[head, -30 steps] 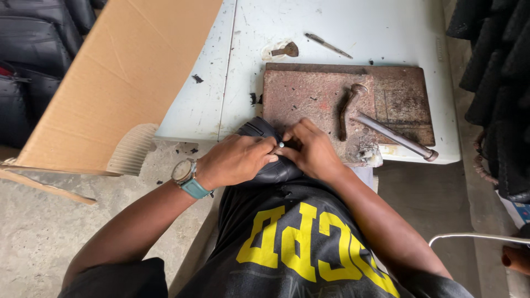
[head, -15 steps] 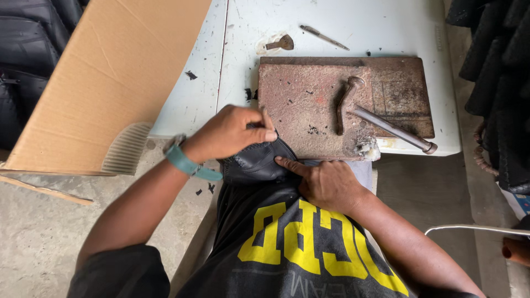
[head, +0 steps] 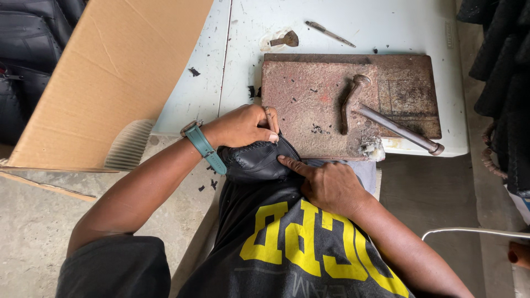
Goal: The person repairs a black leather pouch by hand, using a hammer and a metal punch to secure the edges. They repeatedly position the pouch, strike the punch, and inspect the seam before placing the finished item into a cardboard box with other similar pouches.
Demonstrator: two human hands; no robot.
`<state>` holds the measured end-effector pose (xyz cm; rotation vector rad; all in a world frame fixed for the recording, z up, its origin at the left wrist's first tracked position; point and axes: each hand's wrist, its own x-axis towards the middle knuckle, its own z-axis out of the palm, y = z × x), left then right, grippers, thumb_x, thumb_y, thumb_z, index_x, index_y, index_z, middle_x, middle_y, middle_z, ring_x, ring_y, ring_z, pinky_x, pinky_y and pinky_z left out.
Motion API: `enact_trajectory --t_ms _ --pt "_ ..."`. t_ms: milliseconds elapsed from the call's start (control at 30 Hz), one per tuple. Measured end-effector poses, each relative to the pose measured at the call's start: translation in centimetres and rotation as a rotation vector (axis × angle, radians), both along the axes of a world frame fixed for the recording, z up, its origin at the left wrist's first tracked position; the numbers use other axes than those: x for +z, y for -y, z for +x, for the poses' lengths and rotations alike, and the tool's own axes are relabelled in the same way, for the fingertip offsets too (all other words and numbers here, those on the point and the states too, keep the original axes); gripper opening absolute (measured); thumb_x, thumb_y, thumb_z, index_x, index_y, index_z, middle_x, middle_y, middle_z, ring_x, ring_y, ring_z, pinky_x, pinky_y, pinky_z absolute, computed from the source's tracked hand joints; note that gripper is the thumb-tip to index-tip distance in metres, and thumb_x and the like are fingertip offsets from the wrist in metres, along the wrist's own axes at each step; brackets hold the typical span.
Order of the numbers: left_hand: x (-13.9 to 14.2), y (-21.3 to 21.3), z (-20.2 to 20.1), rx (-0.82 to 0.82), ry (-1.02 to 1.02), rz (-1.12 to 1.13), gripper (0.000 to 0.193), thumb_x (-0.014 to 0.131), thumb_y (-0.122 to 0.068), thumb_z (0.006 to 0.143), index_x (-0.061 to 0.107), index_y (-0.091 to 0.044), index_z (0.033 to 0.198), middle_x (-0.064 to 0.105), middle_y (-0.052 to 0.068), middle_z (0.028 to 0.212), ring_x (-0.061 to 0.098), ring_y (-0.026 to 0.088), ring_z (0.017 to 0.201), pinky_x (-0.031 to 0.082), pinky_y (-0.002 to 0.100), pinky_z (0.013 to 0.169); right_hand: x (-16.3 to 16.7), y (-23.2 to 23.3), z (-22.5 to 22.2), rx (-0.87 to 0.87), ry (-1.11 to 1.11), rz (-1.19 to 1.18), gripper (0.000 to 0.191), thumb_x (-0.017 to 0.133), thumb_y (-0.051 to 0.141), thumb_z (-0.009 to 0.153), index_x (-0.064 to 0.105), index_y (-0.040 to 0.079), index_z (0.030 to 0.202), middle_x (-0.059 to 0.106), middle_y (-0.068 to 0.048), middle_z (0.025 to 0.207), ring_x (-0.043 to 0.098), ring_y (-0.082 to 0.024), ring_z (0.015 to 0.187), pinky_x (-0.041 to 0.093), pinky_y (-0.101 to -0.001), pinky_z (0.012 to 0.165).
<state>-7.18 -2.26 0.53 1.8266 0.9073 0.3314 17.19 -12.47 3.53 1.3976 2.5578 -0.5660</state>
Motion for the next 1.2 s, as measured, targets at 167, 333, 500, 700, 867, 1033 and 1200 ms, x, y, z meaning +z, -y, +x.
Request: enact_trajectory --t_ms 167,333,500,700,867,1033,1200 --pt "0.4 0.3 0.1 -0.016 -0.112 0.062 0.016 0.073 -0.018 0.09 0.066 -0.005 0.096 0.077 0.007 0.091 0.075 0.018 0.088 0.057 0.034 0.083 0.2 -0.1 0.0 0.008 -0.029 0.026 0.08 0.064 0.025 0.081 0.044 0.04 0.157 0.064 -0.017 0.055 0.065 -0.033 0.046 0.058 -0.0473 0.053" --pt "0.6 0.3 0.1 -0.002 -0.071 0.025 0.016 0.073 -0.019 0.088 0.067 -0.005 0.094 0.078 0.006 0.091 0.076 0.018 0.089 0.058 0.034 0.084 -0.4 0.1 0.0 0.009 -0.02 0.016 0.079 0.064 0.024 0.081 0.043 0.039 0.156 0.064 -0.016 0.053 0.064 -0.032 0.044 0.058 -0.0458 0.053" --pt "1.3 0.3 0.7 -0.068 -0.165 0.116 0.014 0.073 -0.021 0.088 0.071 -0.008 0.093 0.077 0.005 0.091 0.075 0.02 0.089 0.056 0.035 0.083 -1.0 -0.4 1.5 0.01 -0.266 -0.039 0.068 0.065 0.02 0.083 0.054 0.03 0.149 0.071 -0.018 0.077 0.07 -0.025 0.057 0.06 -0.0415 0.061" --pt "2.3 -0.2 1.8 -0.24 -0.249 0.145 0.012 0.07 -0.02 0.09 0.07 -0.007 0.092 0.074 0.008 0.079 0.07 0.022 0.073 0.053 0.038 0.074 -2.0 -5.0 11.7 -0.363 -0.368 0.591 0.042 0.071 0.023 0.097 0.07 0.003 0.135 0.068 -0.022 0.105 0.065 -0.033 0.094 0.056 -0.0482 0.079" --pt "2.1 0.1 1.9 -0.245 -0.256 0.133 0.014 0.07 -0.02 0.089 0.069 -0.006 0.091 0.072 0.01 0.077 0.066 0.025 0.069 0.051 0.04 0.071 -6.5 -7.8 13.9 -0.434 -0.267 0.515 0.04 0.073 0.038 0.098 0.073 0.004 0.12 0.072 -0.019 0.103 0.068 -0.038 0.089 0.055 -0.0506 0.073" --pt "1.9 0.4 2.2 -0.261 -0.256 0.172 0.015 0.068 -0.022 0.089 0.07 -0.007 0.091 0.071 0.012 0.077 0.067 0.027 0.07 0.052 0.041 0.072 -3.9 -8.9 13.2 -0.673 -0.447 0.32 0.035 0.07 0.035 0.103 0.066 0.003 0.117 0.068 -0.022 0.088 0.064 -0.041 0.082 0.051 -0.0483 0.069" --pt "2.0 0.6 2.1 -0.267 -0.311 0.172 0.019 0.066 -0.026 0.091 0.069 -0.007 0.091 0.072 0.011 0.081 0.068 0.029 0.073 0.051 0.043 0.073 0.2 -6.7 11.3 -0.398 -0.948 0.558 0.029 0.069 0.023 0.104 0.055 0.001 0.117 0.065 -0.017 0.087 0.06 -0.031 0.07 0.051 -0.0399 0.064"
